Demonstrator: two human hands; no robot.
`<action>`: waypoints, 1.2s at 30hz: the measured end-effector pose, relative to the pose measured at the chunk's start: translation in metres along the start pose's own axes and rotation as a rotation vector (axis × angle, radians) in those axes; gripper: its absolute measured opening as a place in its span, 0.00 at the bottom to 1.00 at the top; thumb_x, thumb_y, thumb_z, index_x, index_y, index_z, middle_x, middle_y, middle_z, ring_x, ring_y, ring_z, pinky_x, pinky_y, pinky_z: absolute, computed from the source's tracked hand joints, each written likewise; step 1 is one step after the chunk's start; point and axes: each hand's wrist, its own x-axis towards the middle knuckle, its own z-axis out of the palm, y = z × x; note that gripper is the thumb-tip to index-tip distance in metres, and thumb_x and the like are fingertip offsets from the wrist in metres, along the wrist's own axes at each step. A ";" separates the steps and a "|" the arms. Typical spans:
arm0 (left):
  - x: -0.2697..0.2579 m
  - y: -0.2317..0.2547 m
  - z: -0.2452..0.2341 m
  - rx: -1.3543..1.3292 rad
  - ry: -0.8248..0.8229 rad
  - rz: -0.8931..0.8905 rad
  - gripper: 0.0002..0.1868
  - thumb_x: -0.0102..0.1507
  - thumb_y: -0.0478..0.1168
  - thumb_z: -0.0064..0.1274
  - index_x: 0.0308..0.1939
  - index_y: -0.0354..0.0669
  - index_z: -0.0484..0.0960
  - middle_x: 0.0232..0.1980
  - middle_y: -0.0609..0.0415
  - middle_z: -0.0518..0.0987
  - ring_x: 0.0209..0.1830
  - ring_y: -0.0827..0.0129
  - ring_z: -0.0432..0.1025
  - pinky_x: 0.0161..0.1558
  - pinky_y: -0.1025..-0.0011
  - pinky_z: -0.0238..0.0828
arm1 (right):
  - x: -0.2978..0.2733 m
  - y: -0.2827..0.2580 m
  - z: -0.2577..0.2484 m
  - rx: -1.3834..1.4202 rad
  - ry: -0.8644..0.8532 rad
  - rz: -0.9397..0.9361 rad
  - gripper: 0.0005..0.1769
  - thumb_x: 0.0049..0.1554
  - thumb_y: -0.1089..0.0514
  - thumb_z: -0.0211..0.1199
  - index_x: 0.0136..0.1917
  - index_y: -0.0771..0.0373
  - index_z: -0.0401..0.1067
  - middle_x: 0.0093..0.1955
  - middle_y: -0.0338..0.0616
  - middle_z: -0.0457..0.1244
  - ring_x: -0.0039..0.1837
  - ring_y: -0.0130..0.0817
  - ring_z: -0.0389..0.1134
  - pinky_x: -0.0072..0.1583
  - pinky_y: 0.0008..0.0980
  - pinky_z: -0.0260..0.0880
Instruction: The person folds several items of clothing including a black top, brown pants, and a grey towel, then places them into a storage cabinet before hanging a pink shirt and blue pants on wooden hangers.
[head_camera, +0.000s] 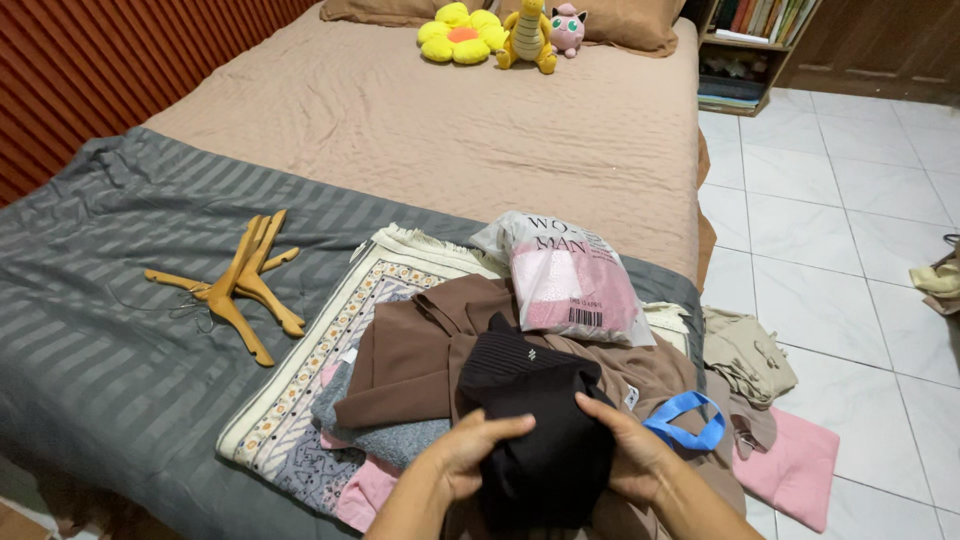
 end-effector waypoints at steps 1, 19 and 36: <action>0.001 0.009 0.000 0.018 0.035 0.025 0.18 0.62 0.39 0.59 0.54 0.33 0.82 0.49 0.46 0.86 0.45 0.61 0.82 0.50 0.61 0.81 | 0.000 -0.003 0.003 0.013 -0.012 0.006 0.33 0.48 0.47 0.70 0.62 0.68 0.74 0.58 0.53 0.72 0.58 0.47 0.72 0.64 0.48 0.70; 0.036 0.043 -0.040 0.505 0.616 0.193 0.25 0.62 0.47 0.60 0.58 0.36 0.78 0.55 0.46 0.82 0.53 0.60 0.76 0.56 0.62 0.71 | 0.054 -0.022 -0.015 -0.572 0.298 -0.466 0.34 0.57 0.45 0.62 0.73 0.60 0.65 0.70 0.42 0.65 0.70 0.36 0.64 0.69 0.38 0.60; 0.022 0.002 -0.074 1.017 1.055 0.232 0.32 0.60 0.50 0.59 0.67 0.45 0.73 0.69 0.46 0.73 0.71 0.50 0.66 0.68 0.58 0.62 | 0.111 0.034 -0.066 -0.488 0.481 -0.151 0.41 0.51 0.54 0.74 0.73 0.65 0.64 0.41 0.53 0.58 0.45 0.52 0.58 0.48 0.46 0.57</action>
